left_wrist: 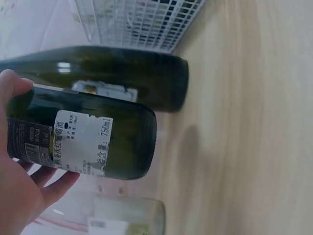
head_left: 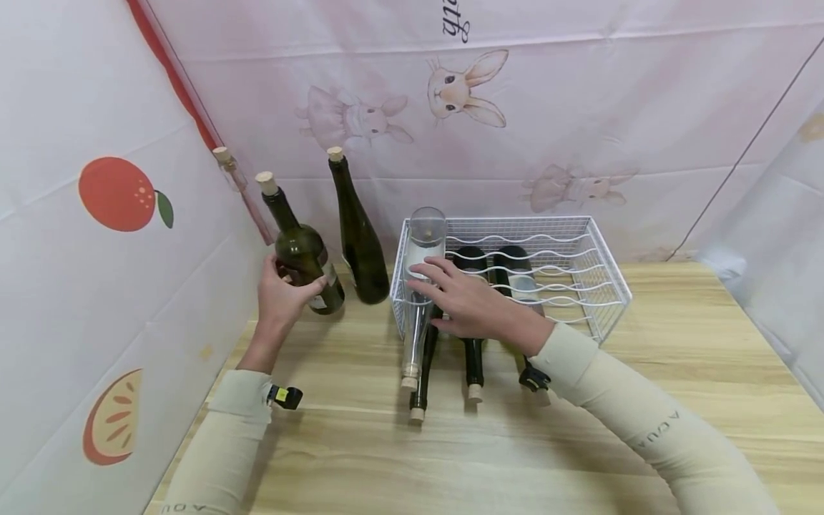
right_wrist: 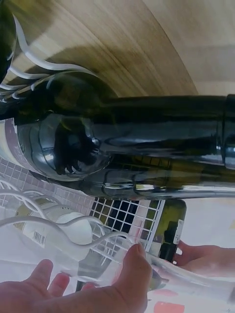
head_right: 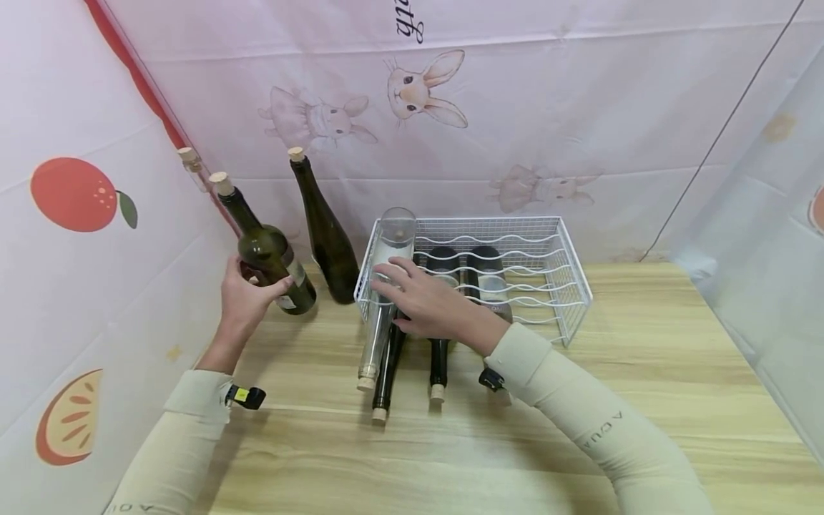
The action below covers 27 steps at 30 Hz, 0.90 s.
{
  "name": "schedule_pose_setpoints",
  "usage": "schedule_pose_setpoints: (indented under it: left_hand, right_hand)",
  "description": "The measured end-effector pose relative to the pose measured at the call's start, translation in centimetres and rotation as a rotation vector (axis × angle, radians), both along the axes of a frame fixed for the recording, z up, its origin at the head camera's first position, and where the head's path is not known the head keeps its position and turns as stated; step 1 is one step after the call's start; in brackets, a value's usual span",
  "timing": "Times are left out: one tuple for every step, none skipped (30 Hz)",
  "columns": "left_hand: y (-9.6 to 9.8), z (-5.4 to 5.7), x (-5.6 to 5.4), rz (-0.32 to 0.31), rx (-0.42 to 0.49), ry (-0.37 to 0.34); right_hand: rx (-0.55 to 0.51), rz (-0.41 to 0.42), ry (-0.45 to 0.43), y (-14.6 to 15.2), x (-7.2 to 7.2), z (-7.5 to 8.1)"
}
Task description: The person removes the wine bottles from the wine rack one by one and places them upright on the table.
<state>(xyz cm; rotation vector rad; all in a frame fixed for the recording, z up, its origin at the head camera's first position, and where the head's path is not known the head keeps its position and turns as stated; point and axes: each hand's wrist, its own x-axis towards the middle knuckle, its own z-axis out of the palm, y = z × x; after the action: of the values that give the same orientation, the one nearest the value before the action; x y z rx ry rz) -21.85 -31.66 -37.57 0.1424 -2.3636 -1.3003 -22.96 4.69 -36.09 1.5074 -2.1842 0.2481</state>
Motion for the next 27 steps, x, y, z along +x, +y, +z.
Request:
schedule_pose_setpoints:
  left_hand:
    - [-0.3,-0.2,0.0,0.008,0.011,-0.014]
    - [-0.5,-0.3,0.0,0.017,0.020,-0.024]
    - [-0.7,-0.5,0.0,0.026,0.027,-0.032]
    - [-0.9,-0.6,-0.1,0.033,0.031,-0.040]
    - [-1.1,-0.7,-0.1,0.040,0.034,-0.046]
    - [-1.2,-0.8,-0.1,0.044,0.039,-0.047]
    - [-1.3,-0.9,-0.1,0.048,0.043,-0.049]
    - [-1.5,-1.0,-0.1,0.053,0.045,-0.048]
    - [-1.6,-1.1,-0.2,0.058,0.047,-0.045]
    - [-1.7,-1.2,-0.2,0.063,0.051,-0.042]
    - [-1.8,-1.2,-0.2,0.071,0.057,-0.041]
    - [-2.0,-1.3,-0.3,0.079,0.063,-0.040]
    - [-2.1,-1.5,-0.3,0.086,0.069,-0.041]
    - [-2.2,-1.6,-0.3,0.092,0.079,-0.041]
    - [-2.4,-1.7,-0.3,0.098,0.089,-0.043]
    - [-2.6,-1.8,-0.3,0.102,0.097,-0.047]
    - [-2.7,-1.9,-0.3,0.106,0.101,-0.050]
    - [-2.9,-2.0,-0.3,0.110,0.101,-0.051]
    - [-3.1,-2.1,-0.3,0.112,0.099,-0.051]
    - [-3.2,-2.2,-0.3,0.116,0.093,-0.053]
    - [-3.4,-2.3,-0.3,0.120,0.086,-0.053]
    - [-3.5,-2.4,-0.3,0.126,0.075,-0.055]
    - [-3.6,-2.5,-0.2,0.133,0.066,-0.055]
    - [-3.8,-2.6,-0.2,0.141,0.057,-0.057]
    - [-3.9,-2.6,-0.2,0.148,0.052,-0.059]
    - [-3.9,-2.7,-0.2,0.153,0.050,-0.062]
    - [-4.0,-2.7,-0.1,0.157,0.052,-0.066]
  right_hand:
    - [-0.001,0.002,0.003,0.0,0.0,-0.1]
    - [-0.003,0.005,0.006,-0.1,-0.1,-0.1]
    - [-0.004,0.006,0.010,-0.1,-0.1,-0.1]
    - [-0.006,0.007,0.015,-0.1,-0.1,-0.1]
    - [-0.008,0.007,0.019,-0.2,-0.1,-0.1]
    - [-0.010,0.005,0.022,-0.2,-0.1,-0.1]
    - [-0.012,0.004,0.023,-0.2,-0.1,-0.1]
    - [-0.013,0.002,0.021,-0.2,-0.1,-0.1]
    - [-0.013,0.000,0.020,-0.2,0.0,-0.1]
    - [-0.012,-0.004,0.019,-0.2,0.0,-0.1]
    - [-0.012,-0.009,0.018,-0.3,0.0,-0.1]
    - [-0.011,-0.012,0.017,-0.3,0.0,-0.1]
    - [-0.011,-0.014,0.016,-0.3,0.0,-0.1]
    - [-0.011,-0.015,0.016,-0.3,0.0,-0.1]
    - [-0.012,-0.016,0.019,-0.3,0.0,-0.1]
    - [-0.012,-0.016,0.021,-0.3,0.0,-0.1]
    - [-0.013,-0.017,0.022,-0.3,0.0,-0.1]
    - [-0.014,-0.016,0.023,-0.3,0.0,-0.1]
    - [-0.014,-0.016,0.024,-0.3,0.0,-0.1]
    - [-0.015,-0.016,0.024,-0.3,0.0,-0.1]
    - [-0.015,-0.017,0.024,-0.3,0.1,-0.2]
    - [-0.014,-0.018,0.023,-0.3,0.1,-0.2]
    - [-0.012,-0.021,0.021,-0.3,0.1,-0.2]
    - [-0.009,-0.024,0.019,-0.3,0.1,-0.2]
    - [-0.006,-0.027,0.018,-0.3,0.1,-0.3]
    - [-0.001,-0.031,0.016,-0.3,0.1,-0.3]
    - [0.005,-0.036,0.017,-0.4,0.1,-0.3]
